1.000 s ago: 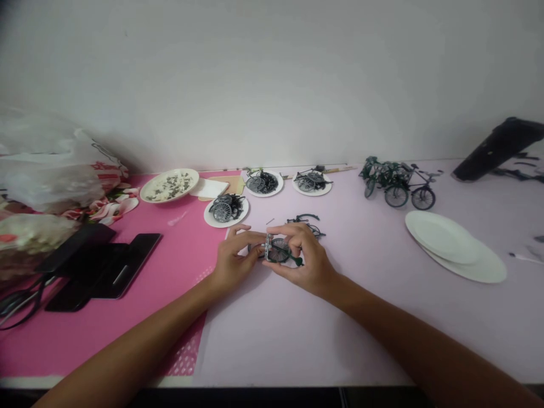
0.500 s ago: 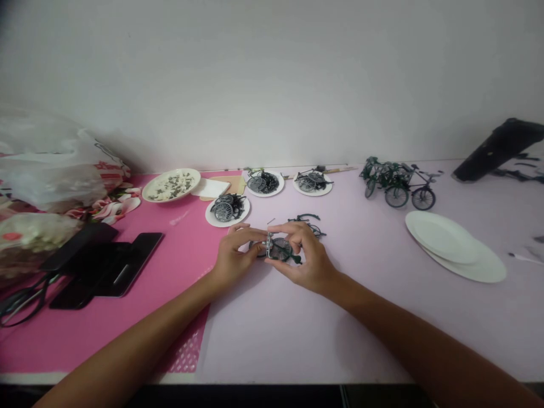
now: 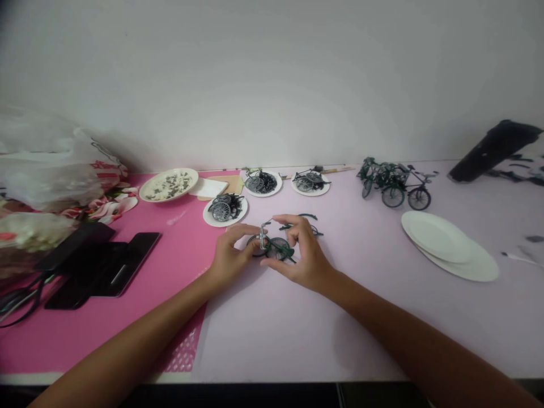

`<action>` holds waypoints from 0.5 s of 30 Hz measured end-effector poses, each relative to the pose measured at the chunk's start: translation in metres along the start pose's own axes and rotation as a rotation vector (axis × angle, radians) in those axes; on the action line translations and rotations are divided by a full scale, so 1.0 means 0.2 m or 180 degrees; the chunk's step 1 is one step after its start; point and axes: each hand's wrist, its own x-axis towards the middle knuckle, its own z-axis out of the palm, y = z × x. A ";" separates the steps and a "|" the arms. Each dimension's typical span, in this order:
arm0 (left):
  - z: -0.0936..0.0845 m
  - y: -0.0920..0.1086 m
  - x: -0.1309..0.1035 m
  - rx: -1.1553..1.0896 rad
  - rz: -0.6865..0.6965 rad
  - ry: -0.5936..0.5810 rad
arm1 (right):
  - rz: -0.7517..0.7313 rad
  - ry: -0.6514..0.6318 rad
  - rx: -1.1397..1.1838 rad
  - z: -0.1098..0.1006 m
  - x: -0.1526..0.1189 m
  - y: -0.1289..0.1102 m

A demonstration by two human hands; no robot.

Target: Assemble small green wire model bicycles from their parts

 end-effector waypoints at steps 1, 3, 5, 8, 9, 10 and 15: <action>0.00 0.00 0.00 -0.0009 -0.0039 0.0044 | 0.0089 0.0026 -0.0035 0.00 0.00 0.00; -0.01 0.01 0.01 -0.0035 -0.0099 0.0089 | 0.0237 0.0070 -0.0117 0.00 0.00 0.01; -0.01 0.02 0.02 -0.0048 -0.0126 0.0104 | 0.0313 0.0116 -0.0238 0.00 0.00 0.02; -0.02 0.02 0.02 -0.0028 -0.0103 0.0167 | 0.0295 0.0187 -0.0384 0.00 0.00 0.04; -0.02 0.02 0.03 -0.0012 -0.0086 0.0186 | 0.0284 0.0196 -0.0399 0.01 0.00 0.05; -0.01 0.02 0.03 0.0002 -0.0069 0.0197 | 0.0274 0.0206 -0.0394 0.01 0.00 0.05; -0.01 0.01 0.02 0.0048 -0.0088 0.0131 | 0.0347 0.0234 -0.0213 0.01 0.00 0.08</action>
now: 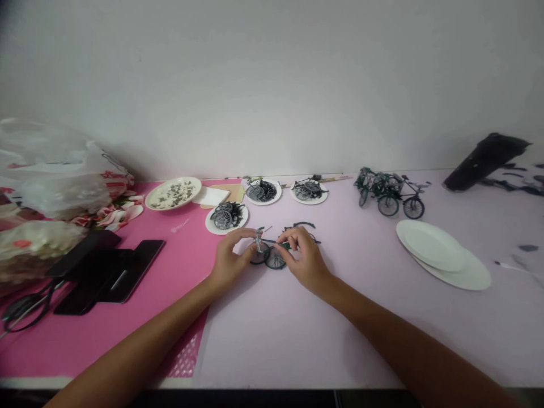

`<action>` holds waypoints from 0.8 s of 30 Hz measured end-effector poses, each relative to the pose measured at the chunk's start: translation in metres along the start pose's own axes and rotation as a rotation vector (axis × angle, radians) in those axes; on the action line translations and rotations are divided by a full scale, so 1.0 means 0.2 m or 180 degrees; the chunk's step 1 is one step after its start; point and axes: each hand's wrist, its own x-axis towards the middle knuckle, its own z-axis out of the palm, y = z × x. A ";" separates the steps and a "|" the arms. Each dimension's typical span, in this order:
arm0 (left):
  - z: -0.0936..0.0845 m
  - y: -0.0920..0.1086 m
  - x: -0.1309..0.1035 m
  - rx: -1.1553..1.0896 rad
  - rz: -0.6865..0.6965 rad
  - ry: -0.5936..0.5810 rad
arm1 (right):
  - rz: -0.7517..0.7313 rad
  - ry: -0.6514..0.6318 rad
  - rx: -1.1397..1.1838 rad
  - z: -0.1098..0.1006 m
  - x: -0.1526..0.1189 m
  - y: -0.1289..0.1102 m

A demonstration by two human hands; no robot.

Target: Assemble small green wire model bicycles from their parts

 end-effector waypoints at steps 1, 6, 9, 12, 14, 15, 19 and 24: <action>0.00 -0.01 0.00 0.0024 -0.0029 -0.0015 | 0.0018 -0.0003 0.0039 0.00 0.00 0.00; -0.01 -0.04 -0.01 0.0145 -0.0096 -0.0179 | 0.0019 0.0025 0.0041 0.00 0.00 -0.01; -0.01 -0.05 -0.01 0.0194 -0.0041 -0.0252 | 0.0055 0.0031 -0.0006 0.00 0.00 -0.01; 0.00 -0.04 0.00 0.0096 -0.0099 -0.0258 | 0.0182 0.0096 -0.0034 0.00 0.00 0.00; 0.00 -0.03 0.00 -0.0068 -0.0250 -0.0238 | 0.0326 0.0104 0.0005 0.00 0.00 0.01; 0.01 -0.03 0.00 -0.0174 -0.0358 -0.0212 | 0.0405 0.0093 0.0044 0.00 0.00 0.02; 0.02 0.00 0.00 -0.0605 -0.0872 -0.0118 | 0.0669 0.0060 0.0124 0.00 0.00 0.05; 0.03 0.03 0.00 -0.1083 -0.1333 -0.0271 | 0.0875 0.0051 0.0291 0.02 -0.01 0.04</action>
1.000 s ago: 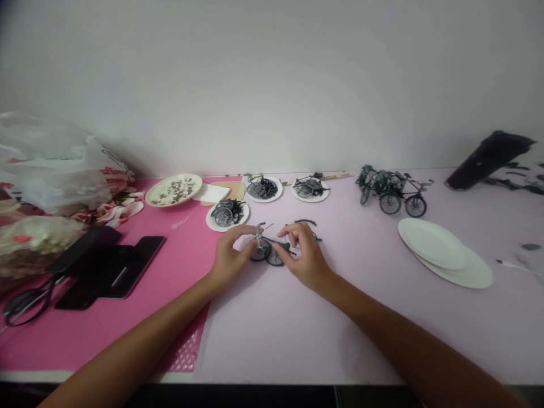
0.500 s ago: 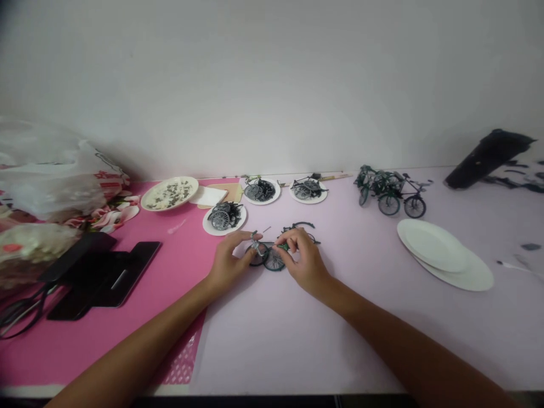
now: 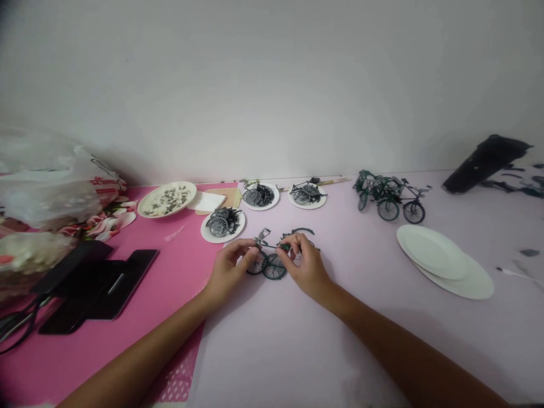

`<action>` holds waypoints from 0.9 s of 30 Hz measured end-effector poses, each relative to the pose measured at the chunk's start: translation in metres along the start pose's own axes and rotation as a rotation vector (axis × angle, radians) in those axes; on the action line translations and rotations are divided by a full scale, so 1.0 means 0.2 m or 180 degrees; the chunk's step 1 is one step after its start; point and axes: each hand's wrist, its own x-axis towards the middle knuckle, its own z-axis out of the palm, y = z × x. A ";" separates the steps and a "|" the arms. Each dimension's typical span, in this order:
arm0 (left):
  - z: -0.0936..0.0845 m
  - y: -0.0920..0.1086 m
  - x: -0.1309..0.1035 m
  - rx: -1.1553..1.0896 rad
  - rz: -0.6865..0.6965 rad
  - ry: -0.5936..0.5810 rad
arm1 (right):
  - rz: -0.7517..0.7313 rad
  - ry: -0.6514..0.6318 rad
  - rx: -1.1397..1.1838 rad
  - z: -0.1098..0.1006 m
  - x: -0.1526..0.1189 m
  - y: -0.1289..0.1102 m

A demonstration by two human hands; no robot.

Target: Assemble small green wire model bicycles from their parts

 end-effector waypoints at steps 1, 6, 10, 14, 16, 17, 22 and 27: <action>0.00 0.00 0.00 -0.0090 -0.0016 -0.0016 | 0.0053 0.0003 0.0087 0.01 -0.01 -0.01; 0.02 0.02 0.00 -0.0330 -0.0127 -0.0034 | 0.0450 -0.0029 0.0756 0.05 -0.04 -0.04; 0.02 0.02 -0.01 -0.0414 -0.0314 -0.0101 | 0.0634 -0.0021 0.0903 0.06 -0.05 -0.05; 0.02 0.03 -0.01 -0.0440 -0.0299 -0.0039 | 0.0636 -0.0022 0.0933 0.07 -0.06 -0.05; 0.02 0.02 -0.01 -0.0515 -0.0354 -0.0039 | 0.0604 -0.0021 0.0921 0.07 -0.06 -0.04; 0.02 0.02 0.00 -0.0559 -0.0391 -0.0059 | 0.0592 -0.0026 0.0911 0.07 -0.06 -0.04; 0.02 0.02 0.01 -0.0665 -0.0532 -0.0172 | 0.0556 -0.0034 0.0831 0.07 -0.06 -0.04; 0.02 0.03 0.00 -0.0705 -0.0581 -0.0275 | 0.0513 -0.0031 0.0800 0.06 -0.06 -0.04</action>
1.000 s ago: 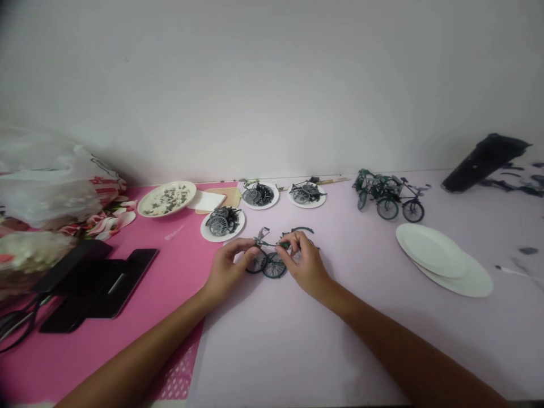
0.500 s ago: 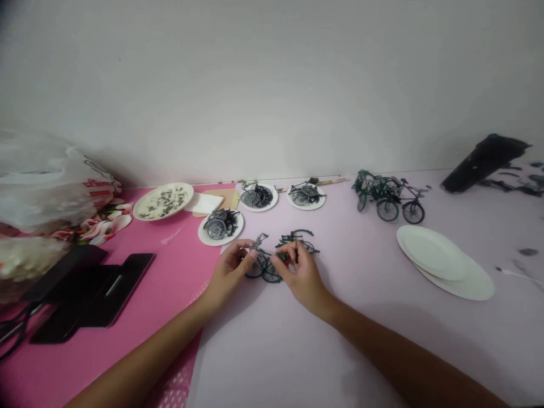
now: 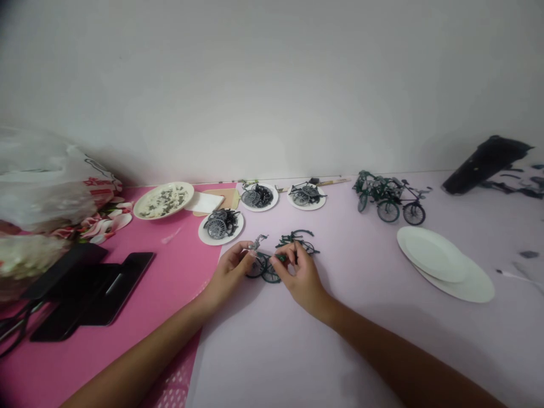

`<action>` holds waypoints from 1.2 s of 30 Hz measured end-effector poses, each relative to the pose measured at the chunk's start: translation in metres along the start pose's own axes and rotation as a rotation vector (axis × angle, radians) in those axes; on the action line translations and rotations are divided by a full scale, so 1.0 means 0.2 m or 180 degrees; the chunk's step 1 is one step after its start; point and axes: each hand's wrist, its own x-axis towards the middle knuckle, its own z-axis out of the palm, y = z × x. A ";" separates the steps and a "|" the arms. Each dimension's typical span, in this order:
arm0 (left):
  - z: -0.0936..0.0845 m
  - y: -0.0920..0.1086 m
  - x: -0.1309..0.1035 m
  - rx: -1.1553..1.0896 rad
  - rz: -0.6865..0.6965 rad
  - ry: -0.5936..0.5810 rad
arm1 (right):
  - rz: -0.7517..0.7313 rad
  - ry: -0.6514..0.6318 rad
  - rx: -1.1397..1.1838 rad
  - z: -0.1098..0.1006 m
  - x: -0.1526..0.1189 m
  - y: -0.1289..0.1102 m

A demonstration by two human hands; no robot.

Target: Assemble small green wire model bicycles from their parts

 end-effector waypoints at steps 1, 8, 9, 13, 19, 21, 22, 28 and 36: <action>0.00 0.00 0.00 0.0017 0.0008 -0.0011 | -0.0019 0.0000 -0.0021 0.00 0.00 0.00; 0.00 0.01 0.00 -0.0006 0.0006 -0.0094 | -0.0075 0.0042 -0.0117 0.00 0.00 0.00; 0.00 0.01 0.00 -0.0049 -0.0006 -0.0108 | -0.0062 0.0050 -0.0143 -0.01 0.00 0.00; -0.01 0.00 0.01 -0.0159 0.0024 -0.0060 | -0.0081 0.0051 -0.0208 -0.02 0.00 -0.01; -0.04 0.02 0.03 -0.0023 0.0201 0.0237 | -0.0137 -0.0016 -0.0062 -0.03 0.01 -0.02; -0.05 0.03 0.03 0.0097 0.0326 0.0331 | -0.0141 -0.0023 0.0015 -0.03 0.01 -0.02; -0.05 0.03 0.03 0.0154 0.0374 0.0364 | -0.0129 -0.0041 0.0045 -0.03 0.01 -0.03; -0.06 0.00 0.04 0.0216 0.0446 0.0388 | -0.0042 -0.0382 0.0096 -0.03 0.01 -0.04; -0.11 -0.03 0.06 0.0950 0.0837 0.0801 | -0.0089 -0.0007 0.0107 -0.04 0.00 -0.02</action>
